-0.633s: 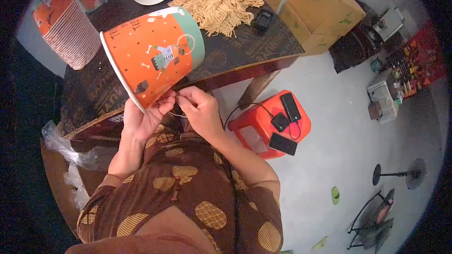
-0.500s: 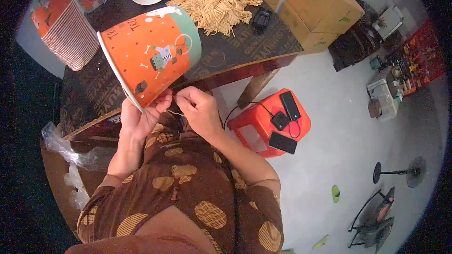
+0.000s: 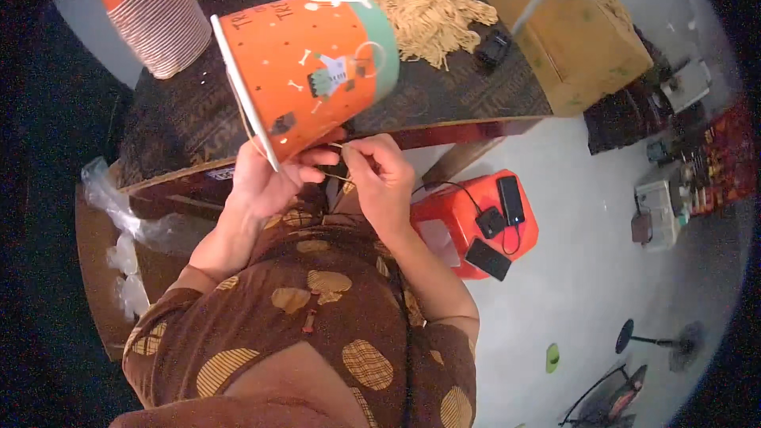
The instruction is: Attaching handles to paper buckets by threading elastic strings through pre-drilled holes.
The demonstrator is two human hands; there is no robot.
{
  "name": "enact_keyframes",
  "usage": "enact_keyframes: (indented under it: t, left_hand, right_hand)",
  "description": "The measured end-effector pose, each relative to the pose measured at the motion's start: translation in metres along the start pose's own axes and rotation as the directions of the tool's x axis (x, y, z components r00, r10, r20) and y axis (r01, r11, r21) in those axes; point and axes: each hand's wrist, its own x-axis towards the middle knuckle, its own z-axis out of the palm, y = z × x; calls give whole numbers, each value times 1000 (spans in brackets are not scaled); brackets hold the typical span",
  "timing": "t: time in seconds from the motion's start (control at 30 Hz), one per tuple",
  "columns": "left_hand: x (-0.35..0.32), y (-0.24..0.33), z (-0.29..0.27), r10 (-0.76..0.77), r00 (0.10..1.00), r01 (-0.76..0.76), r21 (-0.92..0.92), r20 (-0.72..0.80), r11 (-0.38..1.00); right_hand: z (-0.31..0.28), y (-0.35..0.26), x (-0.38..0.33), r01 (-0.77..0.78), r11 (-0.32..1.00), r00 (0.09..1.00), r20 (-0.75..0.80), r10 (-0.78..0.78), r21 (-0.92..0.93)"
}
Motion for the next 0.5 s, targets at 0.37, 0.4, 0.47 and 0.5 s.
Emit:
enact_keyframes:
  t: [0.37,0.4,0.47,0.5]
  left_hand:
    - [-3,-1,-2,36,998,-37,-10,-58,999]
    - [-3,0,-3,39,998,-40,-10,-57,999]
    - [-3,3,-9,47,997,-48,-21,-61,999]
    - [-3,6,-11,50,997,-51,-20,-60,998]
  right_hand:
    - [5,7,-5,23,999,996,91,-20,-29]
    - [6,6,-4,25,999,995,94,-23,-28]
    - [5,5,-3,40,997,998,49,-37,-60]
    - [5,2,-3,43,997,998,51,-40,-59]
